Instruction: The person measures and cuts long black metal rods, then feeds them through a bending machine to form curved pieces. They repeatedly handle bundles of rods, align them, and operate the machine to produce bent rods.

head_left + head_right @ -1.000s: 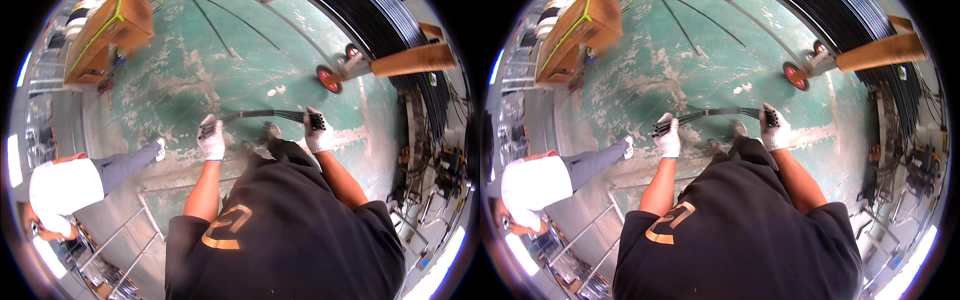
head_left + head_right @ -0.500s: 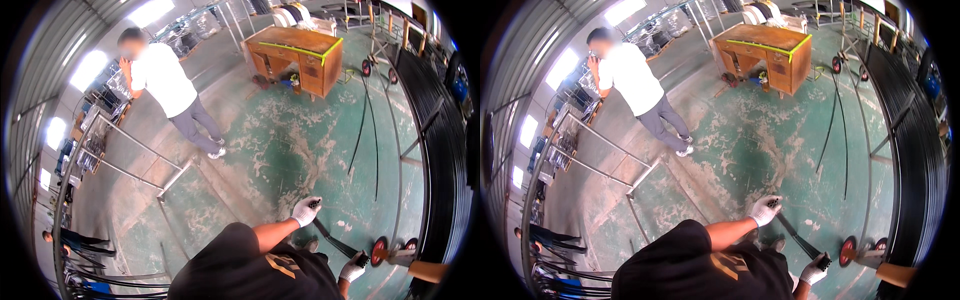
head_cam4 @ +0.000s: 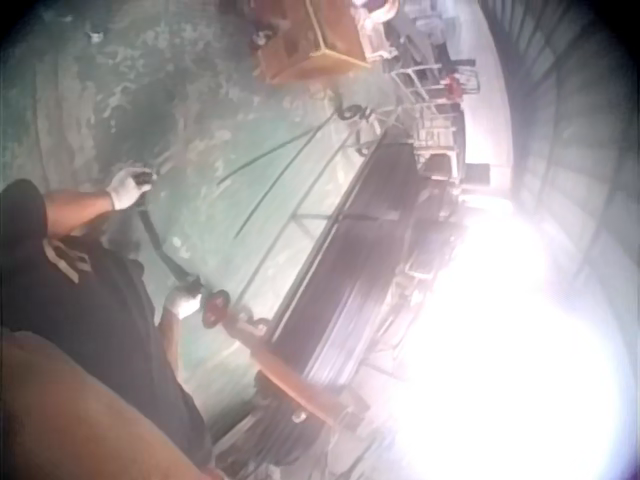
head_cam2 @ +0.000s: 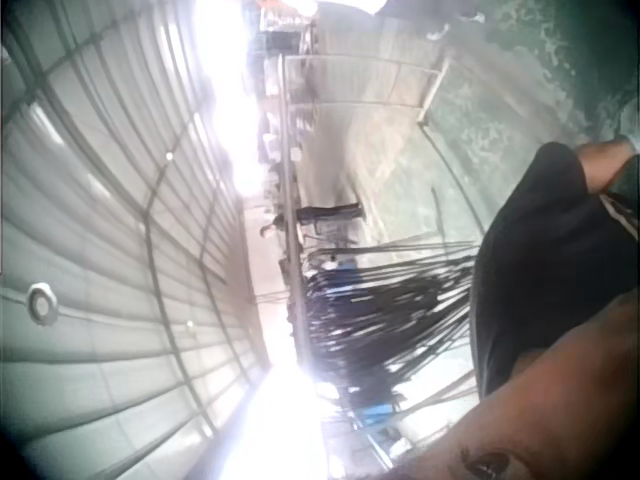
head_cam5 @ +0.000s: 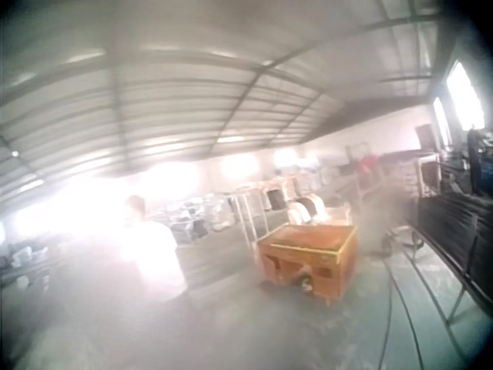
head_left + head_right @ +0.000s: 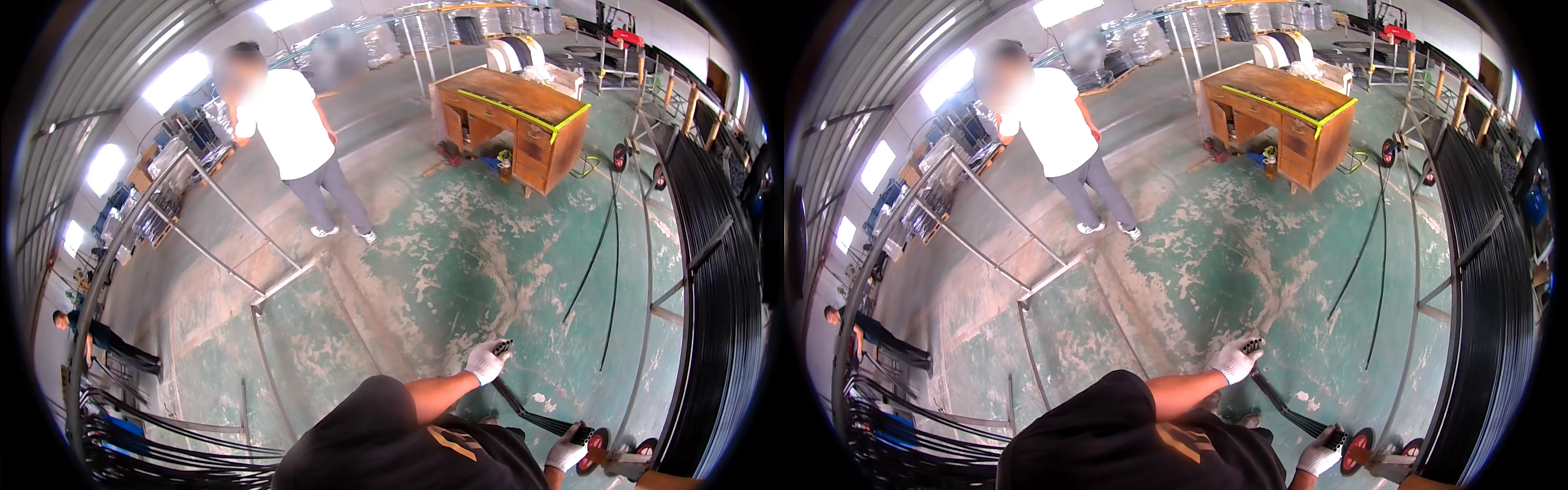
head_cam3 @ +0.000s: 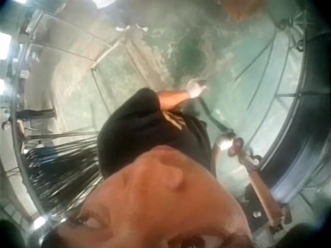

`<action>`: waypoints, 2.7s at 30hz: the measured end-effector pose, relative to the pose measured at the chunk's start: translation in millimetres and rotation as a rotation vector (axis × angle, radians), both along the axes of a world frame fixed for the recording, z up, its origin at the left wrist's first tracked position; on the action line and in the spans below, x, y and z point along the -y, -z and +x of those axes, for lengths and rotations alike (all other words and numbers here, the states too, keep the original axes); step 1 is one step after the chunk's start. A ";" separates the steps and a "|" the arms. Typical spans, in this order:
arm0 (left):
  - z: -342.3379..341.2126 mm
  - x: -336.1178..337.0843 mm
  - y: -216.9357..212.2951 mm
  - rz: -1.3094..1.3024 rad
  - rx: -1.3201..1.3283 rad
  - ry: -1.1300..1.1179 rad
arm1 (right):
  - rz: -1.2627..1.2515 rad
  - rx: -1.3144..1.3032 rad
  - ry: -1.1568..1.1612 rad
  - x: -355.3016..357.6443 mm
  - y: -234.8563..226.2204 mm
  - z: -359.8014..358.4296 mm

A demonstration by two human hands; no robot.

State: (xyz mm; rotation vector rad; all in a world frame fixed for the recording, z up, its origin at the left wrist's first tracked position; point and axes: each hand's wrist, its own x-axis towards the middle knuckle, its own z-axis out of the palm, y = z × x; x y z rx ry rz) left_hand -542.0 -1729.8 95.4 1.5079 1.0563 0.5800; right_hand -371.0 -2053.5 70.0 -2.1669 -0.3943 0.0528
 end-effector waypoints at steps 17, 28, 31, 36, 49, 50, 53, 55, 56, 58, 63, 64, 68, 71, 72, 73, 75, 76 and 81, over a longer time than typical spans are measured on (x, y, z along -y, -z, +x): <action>-86.6 -104.9 -54.7 0.286 -0.005 -0.440 | 0.189 0.124 -0.431 -209.4 -78.4 21.4; -191.1 -258.1 -20.8 0.368 -0.019 -0.754 | 0.153 0.215 -0.713 -454.6 -87.4 -30.3; -217.6 -305.9 -30.7 0.293 0.066 -0.770 | 0.123 0.181 -0.785 -510.5 -100.1 -53.6; -227.3 -336.7 -76.1 0.326 -0.018 -0.865 | 0.225 0.133 -0.886 -601.7 -88.1 -50.2; -217.1 -431.6 -37.3 0.403 -0.234 -1.230 | 0.054 0.191 -1.403 -798.2 -45.6 -12.1; -229.8 -441.9 -42.0 0.434 -0.255 -1.246 | 0.043 0.099 -1.404 -816.4 -44.0 -31.5; -226.1 -415.4 -26.8 0.373 -0.181 -1.359 | 0.044 0.209 -1.353 -837.8 -26.2 -49.5; -225.0 -419.3 -35.5 0.259 -0.264 -1.360 | 0.259 0.086 -1.353 -851.5 -7.5 -54.6; -220.0 -422.1 -28.5 0.249 -0.262 -1.359 | 0.233 0.055 -1.348 -852.0 -3.1 -50.8; -219.0 -429.4 -21.0 0.246 -0.258 -1.366 | 0.203 -0.010 -1.344 -854.2 -3.9 -54.3; -216.0 -420.4 -19.5 0.179 -0.217 -1.334 | 0.157 0.101 -1.322 -846.2 -23.6 -59.7; -217.8 -418.9 -19.0 0.184 -0.218 -1.329 | 0.128 0.100 -1.322 -846.5 -27.6 -63.4; -231.9 -415.9 7.3 0.202 -0.113 -1.321 | -0.370 0.046 -1.246 -850.7 -18.3 -64.7; -233.4 -467.6 51.8 0.357 -0.386 -1.164 | 0.132 0.052 -1.201 -866.7 -20.0 -69.4; -231.1 -473.5 52.9 0.450 -0.276 -1.100 | 0.103 0.029 -1.169 -865.3 -32.7 -77.5; -222.0 -473.8 43.4 0.297 -0.176 -1.102 | 0.069 0.008 -1.143 -862.5 -39.0 -81.0; -219.2 -454.9 21.6 0.186 -0.234 -1.115 | 0.021 -0.017 -1.141 -857.9 -42.4 -90.2; -225.2 -443.9 14.9 0.207 -0.239 -1.153 | -0.008 -0.029 -1.155 -858.1 -44.5 -94.9; -237.9 -443.7 2.9 0.230 -0.259 -1.207 | -0.098 -0.088 -1.109 -864.4 -50.6 -89.4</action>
